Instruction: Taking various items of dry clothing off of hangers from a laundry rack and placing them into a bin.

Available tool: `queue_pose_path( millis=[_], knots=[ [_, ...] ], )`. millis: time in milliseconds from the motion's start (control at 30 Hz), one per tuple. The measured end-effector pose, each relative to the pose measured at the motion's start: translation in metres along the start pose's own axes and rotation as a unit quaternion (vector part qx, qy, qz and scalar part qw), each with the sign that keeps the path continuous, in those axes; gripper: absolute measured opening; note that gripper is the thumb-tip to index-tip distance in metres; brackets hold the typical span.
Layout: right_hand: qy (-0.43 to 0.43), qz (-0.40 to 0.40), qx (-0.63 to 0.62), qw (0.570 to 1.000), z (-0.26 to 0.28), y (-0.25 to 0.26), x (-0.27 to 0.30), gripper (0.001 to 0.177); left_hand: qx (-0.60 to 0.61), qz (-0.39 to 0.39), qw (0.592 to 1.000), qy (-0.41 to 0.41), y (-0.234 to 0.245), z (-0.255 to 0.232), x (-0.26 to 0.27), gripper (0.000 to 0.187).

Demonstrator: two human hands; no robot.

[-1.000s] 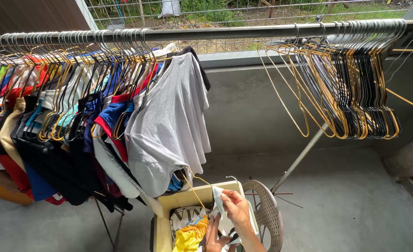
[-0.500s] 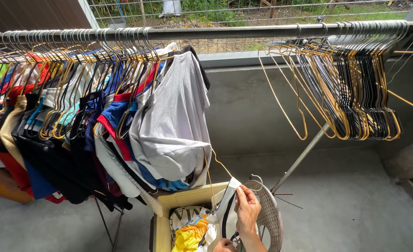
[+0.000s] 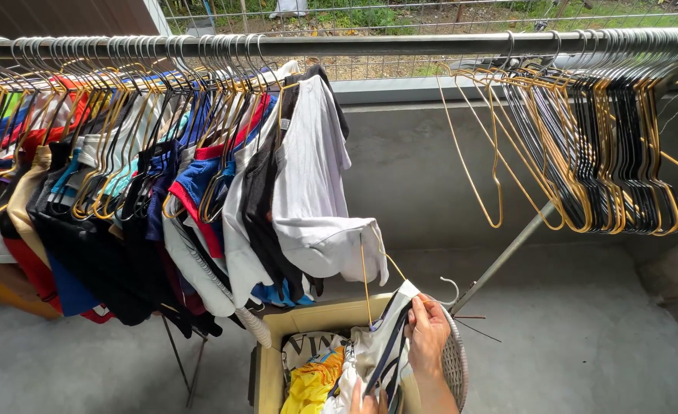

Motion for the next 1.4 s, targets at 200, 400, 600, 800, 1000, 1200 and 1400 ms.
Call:
queue_pose_path(
  millis=[200,400,600,800,1000,1200,1400],
  knots=[
    [-0.049,0.147,0.210,0.965,-0.008,0.015,-0.009,0.024,-0.029,0.219,0.964,0.148,0.026,0.079,-0.089,0.074],
    [0.079,0.438,0.525,0.725,0.028,0.007,0.037,0.026,-0.092,0.262,0.840,0.466,0.009,0.176,-0.033,0.031],
    [0.135,0.263,0.656,0.694,0.090,0.004,0.031,0.022,0.024,0.225,0.802,0.552,0.072,0.160,-0.088,0.043],
    [0.136,0.226,0.736,0.624,0.107,-0.009,0.041,0.021,0.038,0.350,0.827,0.438,0.080,0.157,-0.125,0.045],
    [0.194,0.344,0.611,0.686,0.078,-0.020,0.054,0.023,0.291,0.157,0.914,0.235,0.149,0.077,-0.251,0.055],
    [0.184,0.308,0.628,0.691,0.101,-0.011,0.032,0.028,0.248,-0.027,0.936,0.250,0.161,0.151,-0.246,0.014],
    [0.032,0.371,0.393,0.841,0.082,0.048,-0.028,0.028,0.121,-0.079,0.974,0.177,0.218,0.175,-0.322,0.024]
  ],
)
Point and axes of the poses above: each hand's wrist, its own x-axis away from the middle knuckle, its own y-axis out of the back of the hand, z = x × y, the point moved 4 cm from there along -x, towards the middle knuckle, and after that the axes turned 15 degrees about -z, right-handed, at the moved point
